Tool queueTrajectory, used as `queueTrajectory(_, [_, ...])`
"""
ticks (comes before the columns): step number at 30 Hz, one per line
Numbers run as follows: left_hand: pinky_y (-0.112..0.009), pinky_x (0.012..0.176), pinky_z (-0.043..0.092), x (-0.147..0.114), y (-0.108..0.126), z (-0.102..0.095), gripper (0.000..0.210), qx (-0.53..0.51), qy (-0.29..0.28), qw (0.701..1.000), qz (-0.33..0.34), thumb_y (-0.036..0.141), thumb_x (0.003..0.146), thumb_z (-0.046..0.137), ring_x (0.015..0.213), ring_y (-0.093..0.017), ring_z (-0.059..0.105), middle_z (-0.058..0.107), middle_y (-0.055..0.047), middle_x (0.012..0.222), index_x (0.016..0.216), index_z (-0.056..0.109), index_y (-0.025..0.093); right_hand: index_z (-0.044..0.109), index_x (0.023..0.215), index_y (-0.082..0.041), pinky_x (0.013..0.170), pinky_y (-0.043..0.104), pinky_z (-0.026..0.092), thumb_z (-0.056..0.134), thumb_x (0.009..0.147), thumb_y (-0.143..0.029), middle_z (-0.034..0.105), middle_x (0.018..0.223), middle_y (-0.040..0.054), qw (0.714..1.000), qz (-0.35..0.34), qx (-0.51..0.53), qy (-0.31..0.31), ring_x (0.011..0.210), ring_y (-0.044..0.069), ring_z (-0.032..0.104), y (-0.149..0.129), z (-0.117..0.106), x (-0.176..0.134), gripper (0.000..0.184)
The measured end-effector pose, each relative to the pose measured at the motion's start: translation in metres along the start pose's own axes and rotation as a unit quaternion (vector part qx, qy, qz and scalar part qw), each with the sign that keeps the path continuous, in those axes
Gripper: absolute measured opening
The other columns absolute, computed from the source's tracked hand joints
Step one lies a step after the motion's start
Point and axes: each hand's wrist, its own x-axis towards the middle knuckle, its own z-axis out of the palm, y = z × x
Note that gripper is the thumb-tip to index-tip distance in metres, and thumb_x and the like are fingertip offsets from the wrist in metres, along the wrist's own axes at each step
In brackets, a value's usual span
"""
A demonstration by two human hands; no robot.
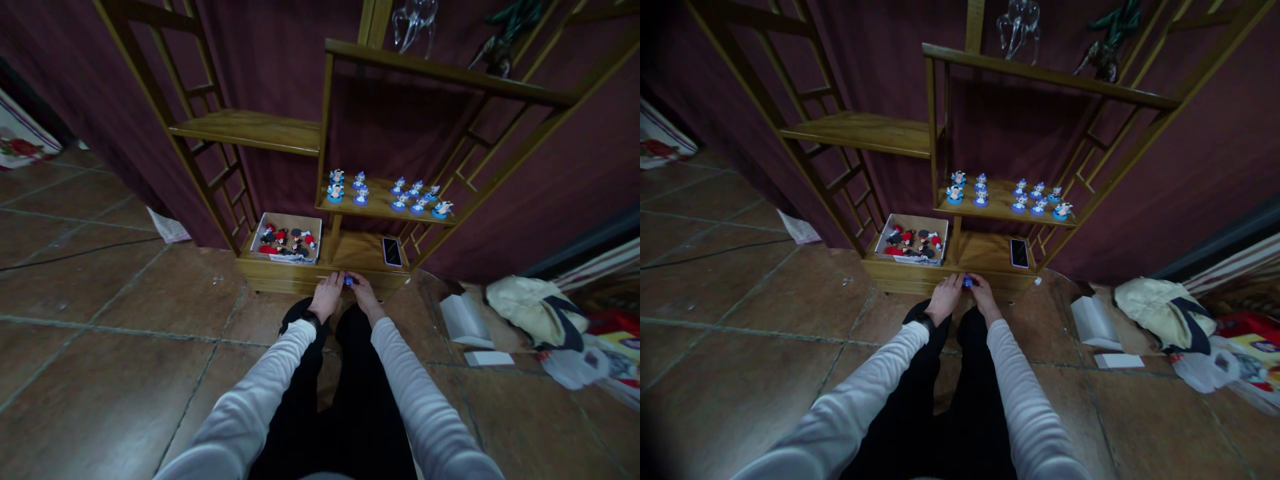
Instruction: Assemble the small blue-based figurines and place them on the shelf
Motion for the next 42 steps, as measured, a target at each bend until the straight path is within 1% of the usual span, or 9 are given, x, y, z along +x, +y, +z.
queueTrajectory(7, [-0.029, 0.078, 0.044, 0.002, -0.003, 0.002, 0.046, -0.111, -0.022, 0.991, -0.068, 0.015, 0.082, 0.046, 0.094, -0.021, 0.057, 0.051, -0.011, 0.112, 0.127, 0.04, 0.022, 0.067, 0.082, -0.021, 0.077, 0.031, 0.045, 0.066, 0.052, -0.018, 0.068, 0.084, 0.0, 1.0, -0.012, -0.01, -0.01, 0.08, 0.016, 0.059, -0.001, 0.002, 0.0, 0.031])
queueTrajectory(10, [-0.03, 0.079, 0.044, 0.005, -0.008, 0.007, 0.044, -0.179, -0.003, 0.98, -0.086, 0.015, 0.079, 0.05, 0.093, -0.022, 0.058, 0.052, -0.012, 0.112, 0.123, 0.046, 0.021, 0.067, 0.084, -0.021, 0.074, 0.031, 0.046, 0.069, 0.052, -0.022, 0.068, 0.084, 0.0006, 1.0, 0.004, -0.002, -0.018, 0.079, 0.017, 0.06, -0.004, 0.002, -0.002, 0.031])
queueTrajectory(14, [-0.032, 0.081, 0.043, 0.011, -0.014, 0.014, 0.035, -0.275, 0.042, 0.955, -0.1, 0.015, 0.074, 0.057, 0.089, -0.022, 0.059, 0.059, -0.011, 0.097, 0.108, 0.058, 0.018, 0.068, 0.083, -0.021, 0.069, 0.029, 0.046, 0.073, 0.053, -0.027, 0.069, 0.083, 0.0015, 0.999, 0.011, 0.013, -0.032, 0.076, 0.017, 0.06, -0.007, 0.002, -0.004, 0.031])
queueTrajectory(18, [-0.031, 0.076, 0.045, 0.015, -0.019, 0.019, 0.03, -0.376, 0.061, 0.914, -0.139, 0.015, 0.067, 0.063, 0.076, -0.02, 0.06, 0.063, -0.006, 0.082, 0.096, 0.063, 0.018, 0.068, 0.082, -0.02, 0.068, 0.029, 0.045, 0.075, 0.052, -0.029, 0.069, 0.083, 0.0017, 0.999, 0.01, 0.023, -0.04, 0.073, 0.016, 0.06, -0.008, 0.003, -0.004, 0.032])
queueTrajectory(25, [-0.025, 0.063, 0.045, 0.02, -0.023, 0.023, 0.03, -0.589, 0.019, 0.782, -0.205, 0.017, 0.057, 0.071, 0.062, -0.014, 0.058, 0.065, -0.002, 0.071, 0.087, 0.066, 0.016, 0.067, 0.081, -0.02, 0.066, 0.028, 0.047, 0.077, 0.052, -0.03, 0.068, 0.079, 0.001, 0.998, 0.014, 0.038, -0.046, 0.069, 0.015, 0.06, -0.008, 0.004, -0.004, 0.032])
queueTrajectory(30, [-0.024, 0.06, 0.045, 0.022, -0.025, 0.025, 0.033, -0.664, 0.002, 0.707, -0.243, 0.028, 0.055, 0.074, 0.06, -0.012, 0.057, 0.064, -0.002, 0.067, 0.083, 0.066, 0.013, 0.066, 0.083, -0.019, 0.067, 0.03, 0.049, 0.079, 0.05, -0.033, 0.068, 0.079, 0.0021, 0.998, 0.023, 0.044, -0.043, 0.067, 0.016, 0.062, -0.01, 0.005, -0.006, 0.038])
queueTrajectory(32, [-0.023, 0.058, 0.044, 0.023, -0.026, 0.028, 0.036, -0.674, 0.011, 0.693, -0.258, 0.031, 0.054, 0.076, 0.059, -0.011, 0.056, 0.064, -0.002, 0.066, 0.082, 0.066, 0.013, 0.066, 0.085, -0.018, 0.068, 0.03, 0.049, 0.079, 0.049, -0.034, 0.068, 0.079, 0.0025, 0.998, 0.027, 0.041, -0.048, 0.067, 0.015, 0.062, -0.01, 0.005, -0.006, 0.041])
queueTrajectory(36, [-0.021, 0.054, 0.041, 0.024, -0.027, 0.032, 0.038, -0.676, 0.02, 0.684, -0.274, 0.033, 0.051, 0.078, 0.055, -0.009, 0.053, 0.063, -0.002, 0.065, 0.082, 0.067, 0.012, 0.064, 0.086, -0.018, 0.07, 0.031, 0.049, 0.079, 0.05, -0.036, 0.068, 0.08, 0.0028, 0.997, 0.031, 0.037, -0.058, 0.067, 0.015, 0.063, -0.01, 0.004, -0.006, 0.043])
queueTrajectory(42, [-0.021, 0.057, 0.041, 0.024, -0.03, 0.038, 0.034, -0.687, 0.006, 0.673, -0.274, 0.032, 0.054, 0.077, 0.062, -0.011, 0.057, 0.066, -0.004, 0.074, 0.08, 0.068, 0.013, 0.063, 0.085, -0.019, 0.072, 0.032, 0.049, 0.079, 0.05, -0.035, 0.067, 0.079, 0.0018, 0.998, 0.029, 0.035, -0.044, 0.072, 0.017, 0.064, -0.008, 0.003, -0.005, 0.041])
